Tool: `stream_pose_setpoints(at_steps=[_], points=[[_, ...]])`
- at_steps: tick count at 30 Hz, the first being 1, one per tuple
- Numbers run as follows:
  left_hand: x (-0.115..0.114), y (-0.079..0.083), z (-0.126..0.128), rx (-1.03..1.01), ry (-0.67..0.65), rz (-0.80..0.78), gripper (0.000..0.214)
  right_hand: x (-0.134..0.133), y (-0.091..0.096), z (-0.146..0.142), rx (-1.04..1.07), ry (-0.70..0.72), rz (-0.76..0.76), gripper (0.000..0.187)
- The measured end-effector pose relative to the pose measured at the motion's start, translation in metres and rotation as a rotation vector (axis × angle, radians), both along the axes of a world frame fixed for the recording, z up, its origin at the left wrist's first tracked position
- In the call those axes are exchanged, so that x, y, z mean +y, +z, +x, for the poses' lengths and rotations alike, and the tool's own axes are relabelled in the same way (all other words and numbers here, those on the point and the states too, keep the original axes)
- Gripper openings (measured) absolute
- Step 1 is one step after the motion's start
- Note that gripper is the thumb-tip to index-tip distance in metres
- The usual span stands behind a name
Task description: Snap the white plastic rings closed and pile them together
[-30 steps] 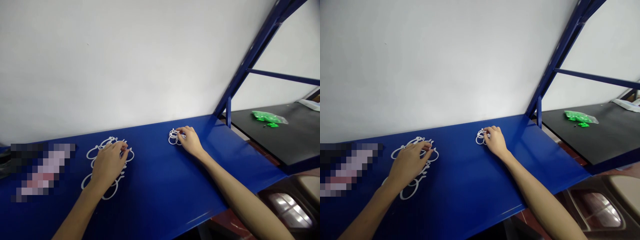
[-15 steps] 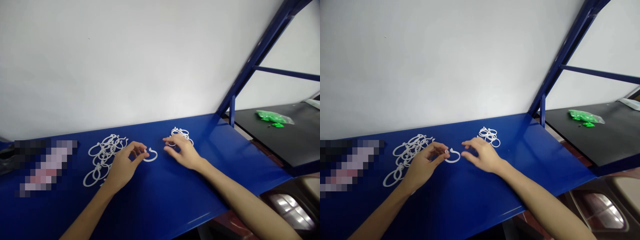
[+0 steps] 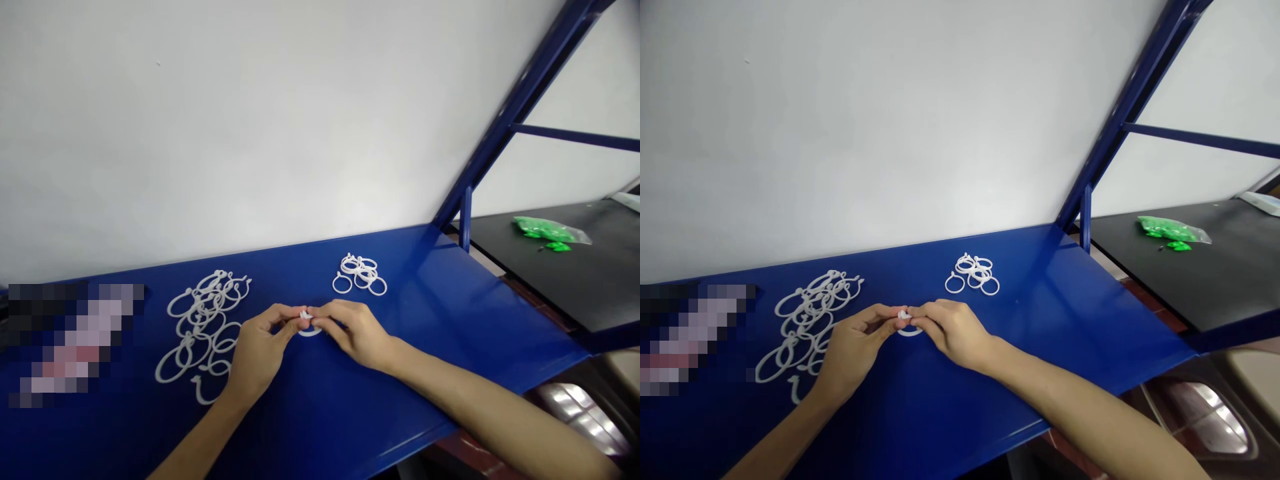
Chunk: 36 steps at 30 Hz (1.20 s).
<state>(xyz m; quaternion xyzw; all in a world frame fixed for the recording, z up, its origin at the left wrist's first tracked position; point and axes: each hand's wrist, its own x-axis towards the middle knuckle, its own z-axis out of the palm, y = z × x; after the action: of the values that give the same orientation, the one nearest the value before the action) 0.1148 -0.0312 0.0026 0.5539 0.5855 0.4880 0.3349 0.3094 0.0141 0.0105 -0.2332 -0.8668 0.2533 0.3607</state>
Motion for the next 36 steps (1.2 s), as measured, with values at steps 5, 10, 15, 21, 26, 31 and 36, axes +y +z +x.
stream_pose_setpoints(at_steps=[5,10,15,21,26,31,36], points=[[-0.003,0.0,-0.002,0.21,-0.007,0.117,0.013,0.001,-0.004,0.003,-0.076,0.049,0.116,0.023],[-0.004,0.0,0.001,0.338,-0.022,0.255,0.014,0.002,-0.009,0.004,-0.126,0.068,0.208,0.026],[-0.006,-0.006,0.003,0.413,-0.041,0.43,0.017,0.001,-0.008,0.006,-0.13,0.083,0.254,0.026],[-0.001,-0.006,-0.003,0.581,-0.077,0.51,0.019,0.006,-0.012,0.002,-0.135,0.085,0.264,0.024],[0.015,0.0,-0.026,0.876,-0.016,0.334,0.028,0.032,-0.012,0.005,-0.174,-0.168,0.253,0.026],[0.031,-0.006,-0.068,1.221,0.257,0.124,0.048,0.062,-0.007,0.03,-0.251,-0.435,0.272,0.024],[0.036,-0.01,-0.087,1.259,0.281,-0.008,0.049,0.074,-0.009,0.041,-0.338,-0.492,0.255,0.011]])
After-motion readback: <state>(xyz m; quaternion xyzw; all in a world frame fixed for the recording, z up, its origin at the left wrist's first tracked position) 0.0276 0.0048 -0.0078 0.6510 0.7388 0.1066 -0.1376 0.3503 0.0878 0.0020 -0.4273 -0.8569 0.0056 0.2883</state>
